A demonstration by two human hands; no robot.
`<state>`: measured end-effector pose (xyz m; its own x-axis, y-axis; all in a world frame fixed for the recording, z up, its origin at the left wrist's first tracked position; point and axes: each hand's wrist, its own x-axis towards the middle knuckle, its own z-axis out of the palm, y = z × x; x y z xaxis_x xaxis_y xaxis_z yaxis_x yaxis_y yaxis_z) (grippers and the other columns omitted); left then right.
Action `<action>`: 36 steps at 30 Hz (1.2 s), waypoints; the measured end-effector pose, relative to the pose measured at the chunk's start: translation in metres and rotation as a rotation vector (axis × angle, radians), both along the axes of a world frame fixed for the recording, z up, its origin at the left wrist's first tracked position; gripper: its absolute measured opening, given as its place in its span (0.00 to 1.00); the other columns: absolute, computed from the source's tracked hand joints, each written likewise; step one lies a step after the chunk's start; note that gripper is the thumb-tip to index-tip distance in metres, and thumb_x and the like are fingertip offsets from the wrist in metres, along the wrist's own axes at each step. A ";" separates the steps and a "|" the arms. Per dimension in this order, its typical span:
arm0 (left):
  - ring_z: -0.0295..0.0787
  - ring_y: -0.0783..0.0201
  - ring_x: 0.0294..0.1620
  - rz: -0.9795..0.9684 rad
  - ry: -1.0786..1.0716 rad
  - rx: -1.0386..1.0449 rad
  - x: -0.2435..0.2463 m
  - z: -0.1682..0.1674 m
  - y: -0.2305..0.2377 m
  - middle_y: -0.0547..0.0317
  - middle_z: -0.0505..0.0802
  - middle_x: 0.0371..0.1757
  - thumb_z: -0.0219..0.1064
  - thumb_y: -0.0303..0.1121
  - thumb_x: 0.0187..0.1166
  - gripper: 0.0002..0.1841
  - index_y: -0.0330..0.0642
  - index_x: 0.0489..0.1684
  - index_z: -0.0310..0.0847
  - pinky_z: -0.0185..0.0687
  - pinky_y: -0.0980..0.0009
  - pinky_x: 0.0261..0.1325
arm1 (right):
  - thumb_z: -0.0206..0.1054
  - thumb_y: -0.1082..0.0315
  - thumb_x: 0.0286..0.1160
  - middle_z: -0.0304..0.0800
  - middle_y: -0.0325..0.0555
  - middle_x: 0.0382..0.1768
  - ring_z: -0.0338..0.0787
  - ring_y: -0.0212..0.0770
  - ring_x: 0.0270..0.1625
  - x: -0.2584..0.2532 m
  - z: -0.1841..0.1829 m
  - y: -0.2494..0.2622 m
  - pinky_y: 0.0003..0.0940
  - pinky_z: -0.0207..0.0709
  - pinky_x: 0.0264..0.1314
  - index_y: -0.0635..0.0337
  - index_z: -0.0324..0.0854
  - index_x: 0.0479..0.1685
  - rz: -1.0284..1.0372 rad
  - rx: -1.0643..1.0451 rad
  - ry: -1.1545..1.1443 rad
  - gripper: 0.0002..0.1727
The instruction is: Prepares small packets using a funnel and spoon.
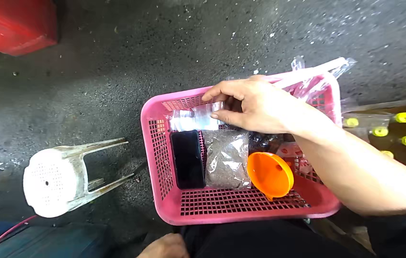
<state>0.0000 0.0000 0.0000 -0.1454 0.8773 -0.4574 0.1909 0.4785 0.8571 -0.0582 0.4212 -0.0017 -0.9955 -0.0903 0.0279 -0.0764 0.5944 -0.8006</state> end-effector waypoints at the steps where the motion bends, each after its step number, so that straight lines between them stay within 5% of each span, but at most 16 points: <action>1: 0.91 0.64 0.53 0.038 0.024 0.012 -0.017 0.014 0.002 0.58 0.94 0.44 0.66 0.36 0.84 0.10 0.43 0.37 0.92 0.86 0.64 0.61 | 0.71 0.59 0.75 0.91 0.28 0.41 0.88 0.21 0.38 0.002 0.003 0.001 0.22 0.86 0.42 0.45 0.82 0.68 0.029 -0.084 -0.023 0.21; 5: 0.88 0.76 0.58 0.500 0.383 0.392 -0.084 0.041 0.066 0.78 0.92 0.53 0.67 0.50 0.84 0.10 0.63 0.52 0.88 0.87 0.75 0.61 | 0.72 0.71 0.68 0.89 0.30 0.44 0.87 0.26 0.42 0.008 0.017 0.001 0.21 0.85 0.41 0.49 0.74 0.79 0.160 -0.282 0.040 0.33; 8: 0.85 0.70 0.67 0.571 0.517 0.577 -0.126 0.028 0.143 0.71 0.89 0.66 0.69 0.51 0.81 0.20 0.56 0.67 0.83 0.85 0.66 0.69 | 0.76 0.71 0.68 0.91 0.30 0.44 0.88 0.27 0.47 0.007 0.024 0.002 0.23 0.86 0.51 0.52 0.73 0.81 0.220 -0.321 0.108 0.36; 10: 0.86 0.65 0.68 0.454 0.402 0.624 -0.146 0.021 0.186 0.60 0.88 0.68 0.69 0.53 0.79 0.31 0.43 0.75 0.73 0.85 0.61 0.70 | 0.77 0.71 0.66 0.90 0.31 0.43 0.88 0.28 0.47 0.008 0.027 0.007 0.23 0.87 0.51 0.54 0.73 0.80 0.199 -0.360 0.110 0.36; 13: 0.89 0.59 0.66 0.282 0.127 0.642 -0.164 0.017 0.218 0.55 0.91 0.64 0.66 0.54 0.83 0.36 0.41 0.81 0.58 0.86 0.58 0.71 | 0.76 0.73 0.64 0.89 0.36 0.40 0.88 0.31 0.41 0.010 0.028 0.021 0.24 0.87 0.46 0.58 0.72 0.80 0.123 -0.458 0.126 0.37; 17: 0.89 0.62 0.61 0.263 -0.057 0.634 -0.159 -0.004 0.226 0.57 0.91 0.60 0.60 0.56 0.86 0.35 0.41 0.83 0.59 0.87 0.61 0.67 | 0.76 0.76 0.66 0.91 0.37 0.40 0.89 0.30 0.38 0.011 0.019 0.025 0.23 0.88 0.42 0.58 0.69 0.82 0.177 -0.544 0.123 0.38; 24: 0.85 0.65 0.67 0.227 -0.030 0.614 -0.146 -0.020 0.220 0.55 0.88 0.64 0.65 0.58 0.82 0.37 0.33 0.76 0.71 0.84 0.63 0.72 | 0.76 0.73 0.71 0.92 0.35 0.45 0.85 0.23 0.34 0.005 0.016 0.020 0.15 0.81 0.34 0.58 0.73 0.79 0.261 -0.523 0.063 0.33; 27: 0.84 0.69 0.64 0.303 0.012 0.673 -0.152 -0.021 0.217 0.62 0.87 0.60 0.68 0.54 0.81 0.21 0.45 0.51 0.86 0.85 0.67 0.67 | 0.75 0.69 0.74 0.90 0.32 0.39 0.81 0.20 0.31 0.007 0.016 0.018 0.13 0.76 0.31 0.57 0.78 0.73 0.239 -0.487 0.064 0.26; 30: 0.82 0.71 0.65 0.324 0.038 0.736 -0.154 -0.020 0.216 0.67 0.87 0.55 0.66 0.45 0.82 0.11 0.52 0.32 0.79 0.82 0.70 0.64 | 0.76 0.66 0.74 0.89 0.30 0.37 0.80 0.18 0.30 0.010 0.013 0.019 0.12 0.75 0.31 0.56 0.79 0.74 0.189 -0.450 0.076 0.27; 33: 0.87 0.69 0.60 0.383 0.046 0.818 -0.154 -0.019 0.216 0.66 0.91 0.50 0.66 0.43 0.84 0.10 0.51 0.33 0.77 0.83 0.67 0.64 | 0.77 0.61 0.74 0.88 0.28 0.34 0.80 0.18 0.32 0.012 0.013 0.021 0.13 0.75 0.34 0.54 0.80 0.73 0.116 -0.466 0.087 0.27; 36: 0.90 0.72 0.48 0.475 0.062 0.876 -0.157 -0.020 0.219 0.70 0.91 0.40 0.70 0.41 0.82 0.06 0.53 0.38 0.81 0.87 0.69 0.59 | 0.79 0.65 0.72 0.91 0.30 0.38 0.86 0.21 0.42 0.009 0.018 0.024 0.16 0.81 0.49 0.59 0.84 0.68 -0.016 -0.548 0.175 0.25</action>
